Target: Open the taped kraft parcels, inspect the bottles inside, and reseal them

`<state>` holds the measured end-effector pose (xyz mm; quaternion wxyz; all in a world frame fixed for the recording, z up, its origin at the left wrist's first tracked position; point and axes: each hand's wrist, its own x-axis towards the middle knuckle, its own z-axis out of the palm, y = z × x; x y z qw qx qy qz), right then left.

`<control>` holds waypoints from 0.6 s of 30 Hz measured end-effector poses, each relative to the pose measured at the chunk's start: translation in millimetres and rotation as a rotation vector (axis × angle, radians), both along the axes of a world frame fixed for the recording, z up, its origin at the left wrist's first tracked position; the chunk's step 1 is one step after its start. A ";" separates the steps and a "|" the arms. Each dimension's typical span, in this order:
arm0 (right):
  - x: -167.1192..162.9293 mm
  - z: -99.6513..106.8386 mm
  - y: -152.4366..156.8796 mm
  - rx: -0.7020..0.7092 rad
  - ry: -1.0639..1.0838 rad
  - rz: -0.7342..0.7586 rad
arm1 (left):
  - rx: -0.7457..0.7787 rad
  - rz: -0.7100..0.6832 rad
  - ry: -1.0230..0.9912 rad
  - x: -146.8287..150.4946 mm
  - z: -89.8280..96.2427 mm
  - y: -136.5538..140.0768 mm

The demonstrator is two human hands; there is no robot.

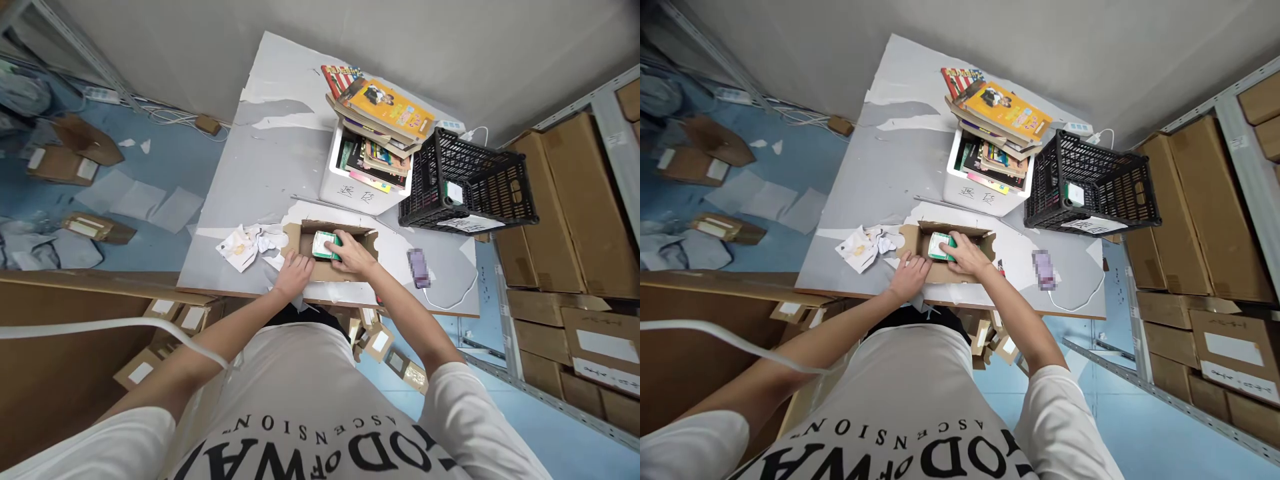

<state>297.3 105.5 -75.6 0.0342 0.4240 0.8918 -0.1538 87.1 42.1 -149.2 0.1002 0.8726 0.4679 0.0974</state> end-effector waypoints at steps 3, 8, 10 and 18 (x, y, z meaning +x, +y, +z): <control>23.8 14.8 -7.5 0.137 0.186 -0.138 | 0.018 0.007 0.029 5.5 0.8 2.8; 56.8 58.4 -29.8 0.478 0.464 -0.468 | 0.005 0.066 0.001 20.8 3.4 22.1; 65.9 74.4 -45.4 0.576 0.506 -0.548 | -0.002 0.086 -0.019 27.0 5.8 37.4; 68.9 39.9 -112.8 0.550 0.666 -0.532 | -0.066 0.000 0.063 28.2 13.1 86.6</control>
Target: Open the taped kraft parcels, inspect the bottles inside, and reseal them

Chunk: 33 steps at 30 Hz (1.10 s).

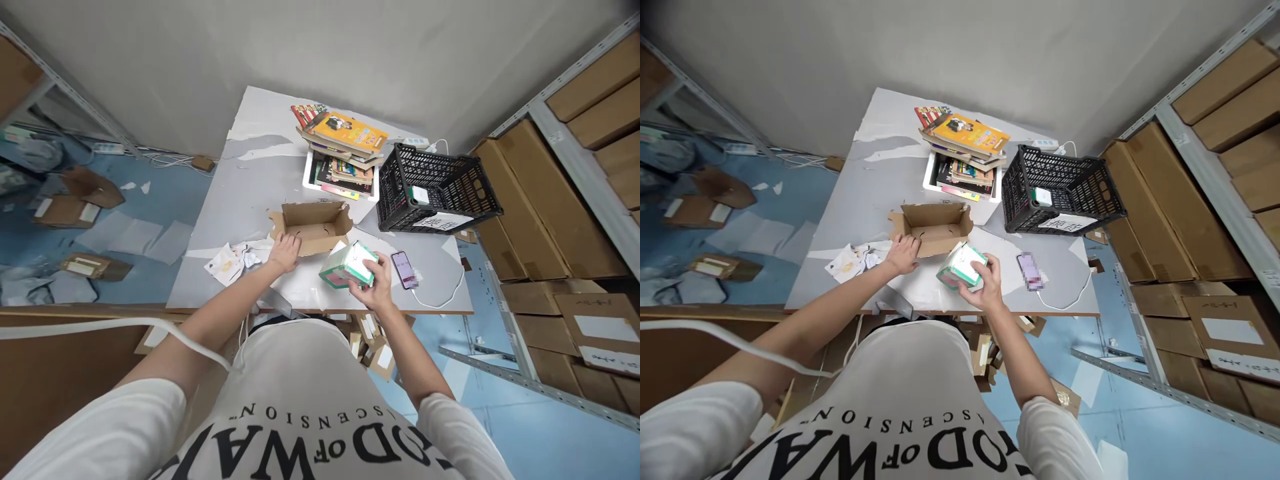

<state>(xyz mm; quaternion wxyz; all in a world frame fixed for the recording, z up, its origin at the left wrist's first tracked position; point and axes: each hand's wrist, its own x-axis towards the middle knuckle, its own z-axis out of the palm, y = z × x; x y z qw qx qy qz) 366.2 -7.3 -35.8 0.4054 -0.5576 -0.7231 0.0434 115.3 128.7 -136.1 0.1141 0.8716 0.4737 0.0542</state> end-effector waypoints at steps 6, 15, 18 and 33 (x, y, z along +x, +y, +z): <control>-15.6 -72.6 -14.7 -0.265 0.003 0.000 | -0.046 -0.074 -0.090 -14.9 19.9 -5.8; -26.5 -113.4 -10.0 -0.483 0.027 0.109 | -0.154 -0.147 -0.445 19.2 20.7 -100.3; -22.1 -110.4 -9.4 -0.496 0.057 0.186 | -0.192 -0.009 -0.522 37.2 12.4 -109.0; -3.5 -75.7 -4.5 -0.516 0.062 0.150 | -0.039 -0.279 -0.432 41.9 19.2 -111.0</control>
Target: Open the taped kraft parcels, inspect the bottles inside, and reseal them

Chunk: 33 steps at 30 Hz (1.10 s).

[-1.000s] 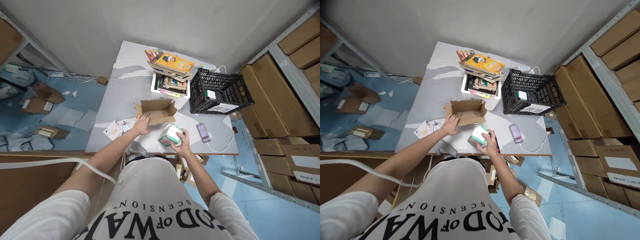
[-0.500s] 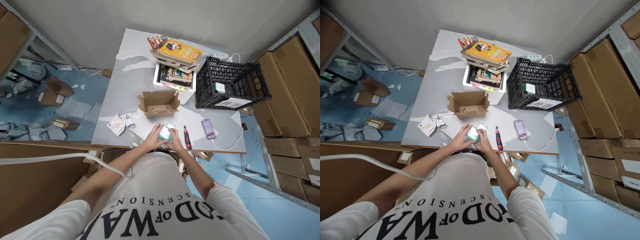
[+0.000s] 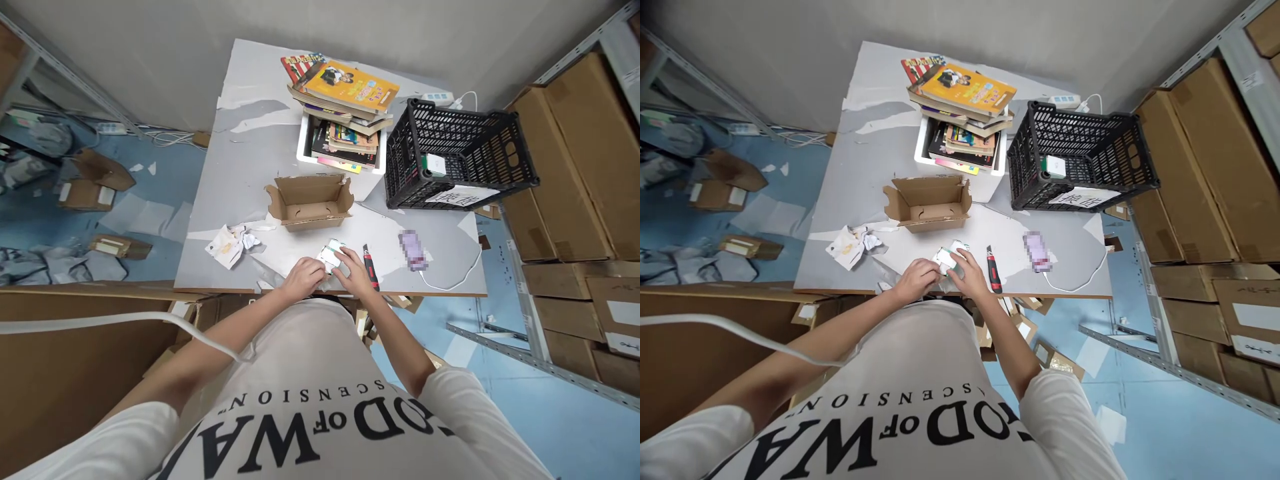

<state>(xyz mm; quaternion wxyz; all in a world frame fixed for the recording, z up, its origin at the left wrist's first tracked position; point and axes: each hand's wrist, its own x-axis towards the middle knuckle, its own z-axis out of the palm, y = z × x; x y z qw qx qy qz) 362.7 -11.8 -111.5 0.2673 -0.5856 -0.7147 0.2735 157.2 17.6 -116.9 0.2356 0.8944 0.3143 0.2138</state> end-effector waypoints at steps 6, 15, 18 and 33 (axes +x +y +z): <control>-16.3 25.5 7.9 -0.106 -0.361 -0.031 | -0.061 0.038 -0.211 -4.2 4.8 -7.2; -16.3 30.8 32.0 -0.253 -0.482 -0.221 | -0.158 0.398 -0.177 22.2 -3.1 1.6; -12.4 17.0 37.1 -0.097 -0.387 -0.333 | -0.192 0.346 -0.147 23.9 -4.7 -0.9; -1.0 15.7 -8.8 0.019 0.324 -0.390 | -0.247 0.364 -0.197 12.0 4.0 3.6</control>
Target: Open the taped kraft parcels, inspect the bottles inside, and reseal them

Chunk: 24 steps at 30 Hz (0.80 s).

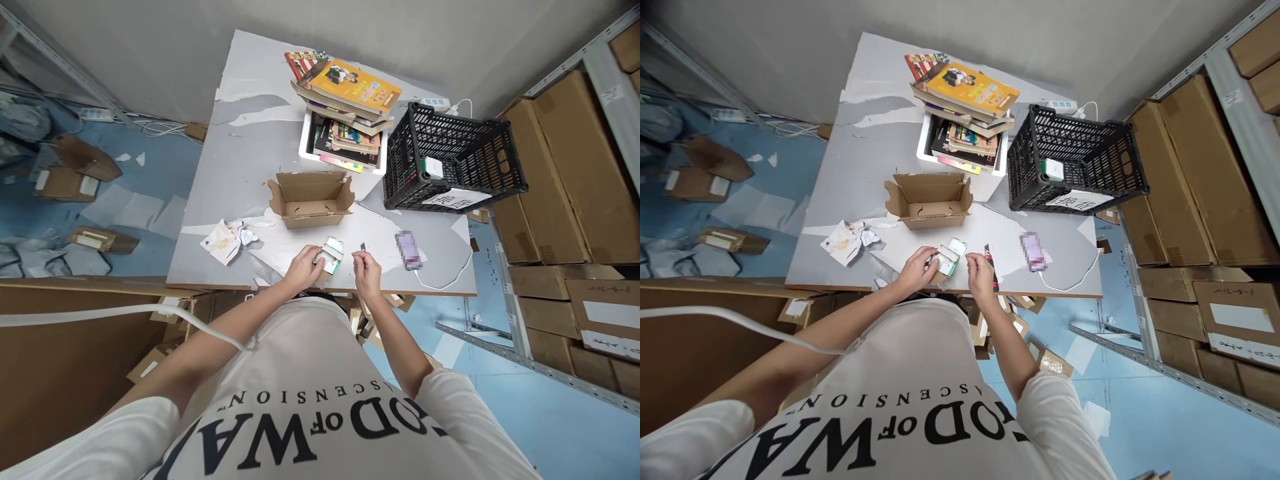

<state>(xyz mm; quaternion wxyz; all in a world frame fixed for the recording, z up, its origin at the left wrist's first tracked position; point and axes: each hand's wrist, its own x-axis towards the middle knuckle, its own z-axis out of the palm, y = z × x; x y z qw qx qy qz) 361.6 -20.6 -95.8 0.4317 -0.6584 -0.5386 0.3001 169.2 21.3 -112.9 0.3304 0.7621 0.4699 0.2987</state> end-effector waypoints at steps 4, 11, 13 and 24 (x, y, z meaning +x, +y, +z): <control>-12.0 -2.5 -3.7 -0.157 0.590 -0.208 | -0.001 -0.001 -0.003 -0.2 -1.2 -1.1; -21.8 4.9 -13.7 -0.213 0.895 -0.348 | 0.006 -0.011 -0.006 0.9 -4.3 0.7; -18.7 5.9 -20.2 -0.273 0.874 -0.378 | -0.008 -0.013 -0.015 2.2 -5.0 0.8; 10.7 15.6 -59.3 -0.316 -0.490 0.121 | -0.117 -0.071 -0.146 -1.1 -5.7 -2.5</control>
